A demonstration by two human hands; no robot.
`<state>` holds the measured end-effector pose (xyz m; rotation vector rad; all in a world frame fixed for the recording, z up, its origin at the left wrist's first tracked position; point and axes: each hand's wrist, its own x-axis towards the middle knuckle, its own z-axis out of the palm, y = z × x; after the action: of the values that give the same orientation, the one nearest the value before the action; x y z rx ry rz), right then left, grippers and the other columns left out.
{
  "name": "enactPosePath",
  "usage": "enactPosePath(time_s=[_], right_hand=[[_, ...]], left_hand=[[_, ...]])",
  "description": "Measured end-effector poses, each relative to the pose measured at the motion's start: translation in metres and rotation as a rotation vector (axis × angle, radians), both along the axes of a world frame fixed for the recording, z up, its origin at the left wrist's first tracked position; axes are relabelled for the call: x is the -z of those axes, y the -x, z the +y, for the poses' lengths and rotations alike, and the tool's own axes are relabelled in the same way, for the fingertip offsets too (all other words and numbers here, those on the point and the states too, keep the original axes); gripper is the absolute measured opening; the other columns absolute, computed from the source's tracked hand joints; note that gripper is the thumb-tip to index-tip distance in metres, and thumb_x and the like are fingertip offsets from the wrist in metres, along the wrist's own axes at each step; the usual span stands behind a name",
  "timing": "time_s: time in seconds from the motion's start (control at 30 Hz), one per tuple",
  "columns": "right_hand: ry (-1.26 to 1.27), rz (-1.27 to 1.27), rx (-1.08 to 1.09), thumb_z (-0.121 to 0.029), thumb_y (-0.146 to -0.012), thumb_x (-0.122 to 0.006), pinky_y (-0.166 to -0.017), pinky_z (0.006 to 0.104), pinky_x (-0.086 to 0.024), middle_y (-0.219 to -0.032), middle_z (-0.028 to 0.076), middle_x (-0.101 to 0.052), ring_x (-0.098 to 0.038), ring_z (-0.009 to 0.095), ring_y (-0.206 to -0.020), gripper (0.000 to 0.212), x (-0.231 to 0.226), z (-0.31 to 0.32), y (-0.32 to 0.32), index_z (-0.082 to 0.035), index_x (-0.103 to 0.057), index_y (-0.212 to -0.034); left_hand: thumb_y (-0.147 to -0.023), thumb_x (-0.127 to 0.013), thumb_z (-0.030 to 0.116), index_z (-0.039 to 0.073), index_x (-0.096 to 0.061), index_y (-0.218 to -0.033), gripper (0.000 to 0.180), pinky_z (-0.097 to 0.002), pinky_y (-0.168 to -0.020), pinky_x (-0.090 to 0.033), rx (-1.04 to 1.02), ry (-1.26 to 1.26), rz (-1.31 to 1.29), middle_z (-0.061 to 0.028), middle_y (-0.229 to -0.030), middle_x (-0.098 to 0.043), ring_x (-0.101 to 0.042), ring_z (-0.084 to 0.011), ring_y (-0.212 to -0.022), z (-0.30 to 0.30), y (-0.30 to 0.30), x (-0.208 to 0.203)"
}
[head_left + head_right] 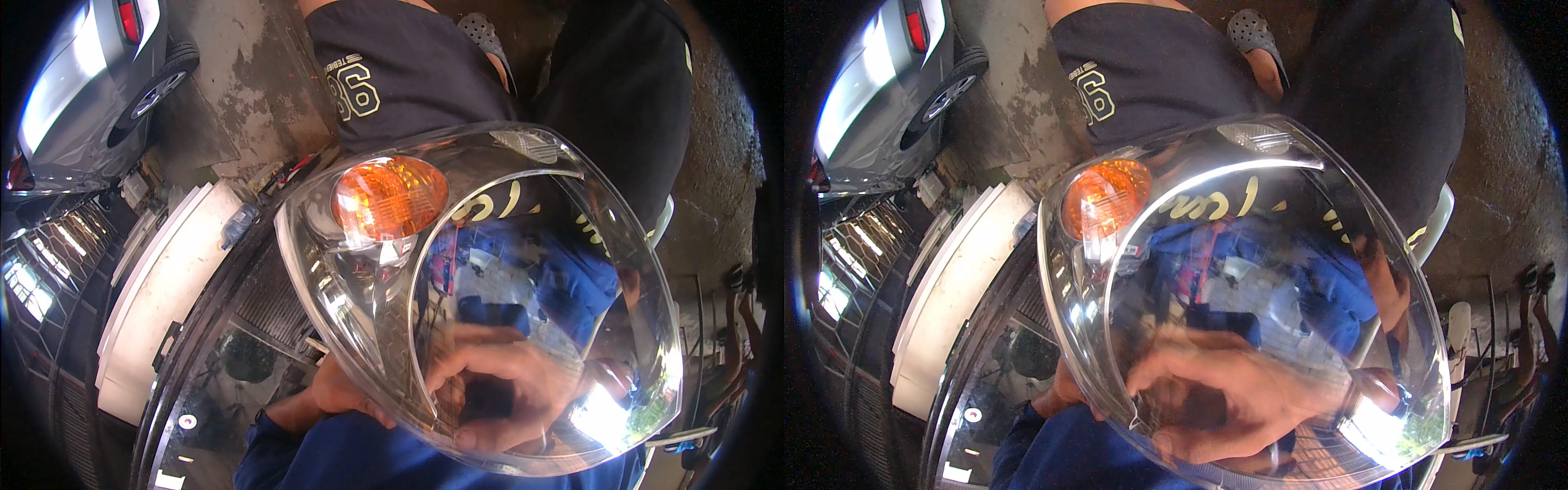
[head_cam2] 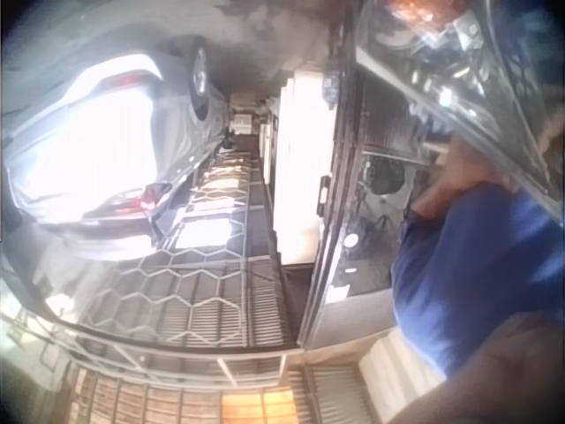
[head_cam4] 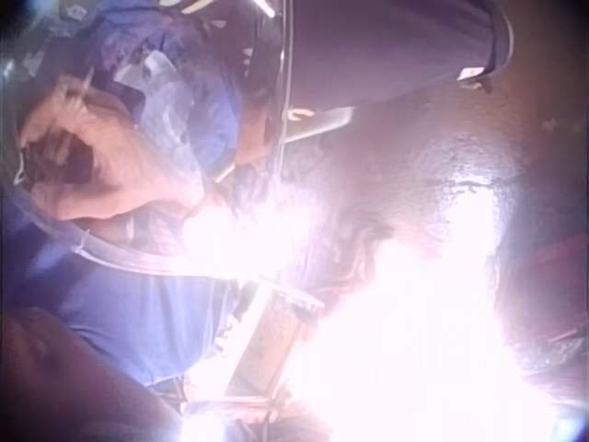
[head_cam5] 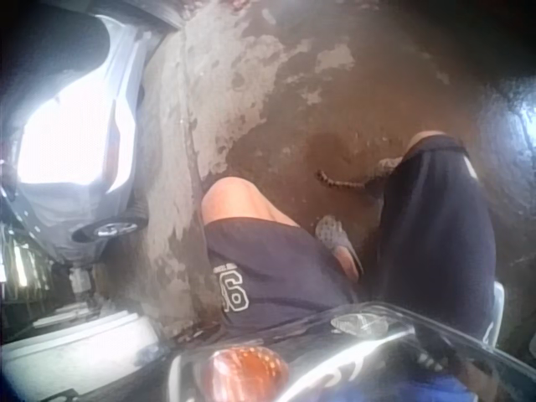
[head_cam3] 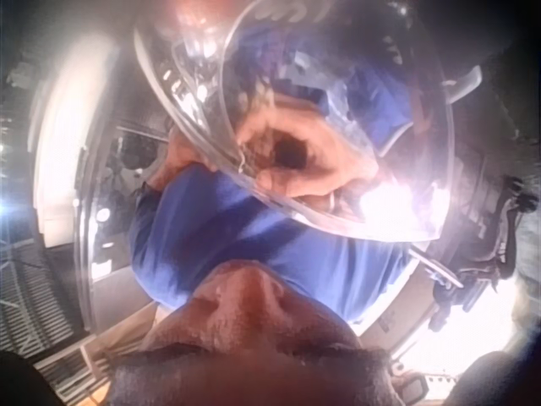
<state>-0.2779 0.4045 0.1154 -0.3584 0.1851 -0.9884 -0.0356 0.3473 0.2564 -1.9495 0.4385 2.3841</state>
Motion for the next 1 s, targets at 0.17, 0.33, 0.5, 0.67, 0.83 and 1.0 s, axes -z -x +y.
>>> enactPosePath(time_s=[0.17,0.33,0.5,0.67,0.83,1.0], right_hand=[[0.005,-0.016,-0.01,-0.015,-0.089,-0.082,-0.079,0.0314,-0.054,-0.112,0.016,-0.066,-0.068,0.025,-0.102,0.044,0.001,0.001,0.0,0.006,-0.067,-0.125],[-0.168,-0.097,-0.223,-0.006,-0.095,-0.078,-0.083,0.0275,-0.057,-0.113,0.012,-0.066,-0.068,0.02,-0.101,0.032,-0.005,-0.009,0.01,0.003,-0.068,-0.124],[-0.252,-0.23,-0.136,-0.012,-0.103,-0.07,-0.078,0.0258,-0.058,-0.11,0.008,-0.07,-0.068,0.014,-0.101,0.021,-0.002,-0.004,-0.002,-0.001,-0.066,-0.121],[-0.287,-0.215,-0.275,-0.004,-0.095,-0.078,-0.087,0.0283,-0.059,-0.116,0.012,-0.07,-0.07,0.018,-0.108,0.023,0.0,-0.014,0.001,0.003,-0.072,-0.116],[-0.313,-0.233,-0.227,-0.019,-0.101,-0.074,-0.085,0.0295,-0.056,-0.108,0.004,-0.071,-0.069,0.014,-0.101,0.018,-0.001,-0.007,-0.003,-0.003,-0.072,-0.111],[-0.358,-0.22,-0.319,-0.02,-0.101,-0.075,-0.085,0.0281,-0.056,-0.106,0.006,-0.073,-0.069,0.013,-0.101,0.025,-0.003,-0.009,0.001,-0.003,-0.072,-0.118]], left_hand=[[-0.059,-0.103,0.012,-0.002,-0.068,-0.126,0.077,-0.0385,-0.09,-0.06,-0.007,0.032,0.032,-0.0112,-0.112,-0.077,-0.073,-0.0218,-0.104,0.001,-0.001,0.002],[-0.059,-0.103,0.011,-0.001,-0.068,-0.127,0.077,-0.0385,-0.091,-0.06,-0.017,-0.027,-0.029,-0.011,-0.114,-0.077,-0.073,-0.0216,-0.106,-0.003,0.005,-0.001],[-0.06,-0.103,0.011,0.0,-0.068,-0.127,0.076,-0.0376,-0.091,-0.059,-0.008,-0.1,-0.048,-0.0101,-0.113,-0.077,-0.073,-0.0211,-0.105,-0.004,0.003,-0.003],[-0.061,-0.103,0.011,0.0,-0.067,-0.127,0.076,-0.0368,-0.091,-0.059,0.024,-0.11,-0.011,-0.0096,-0.112,-0.077,-0.073,-0.0209,-0.104,-0.003,-0.004,-0.002],[-0.06,-0.103,0.01,0.0,-0.068,-0.125,0.075,-0.0362,-0.089,-0.058,-0.044,-0.16,-0.023,-0.0094,-0.111,-0.077,-0.072,-0.0205,-0.103,-0.003,0.002,-0.002],[-0.059,-0.103,0.007,0.0,-0.069,-0.123,0.073,-0.036,-0.088,-0.059,-0.008,-0.084,0.035,-0.0094,-0.108,-0.077,-0.073,-0.0196,-0.1,-0.003,-0.001,0.002]])
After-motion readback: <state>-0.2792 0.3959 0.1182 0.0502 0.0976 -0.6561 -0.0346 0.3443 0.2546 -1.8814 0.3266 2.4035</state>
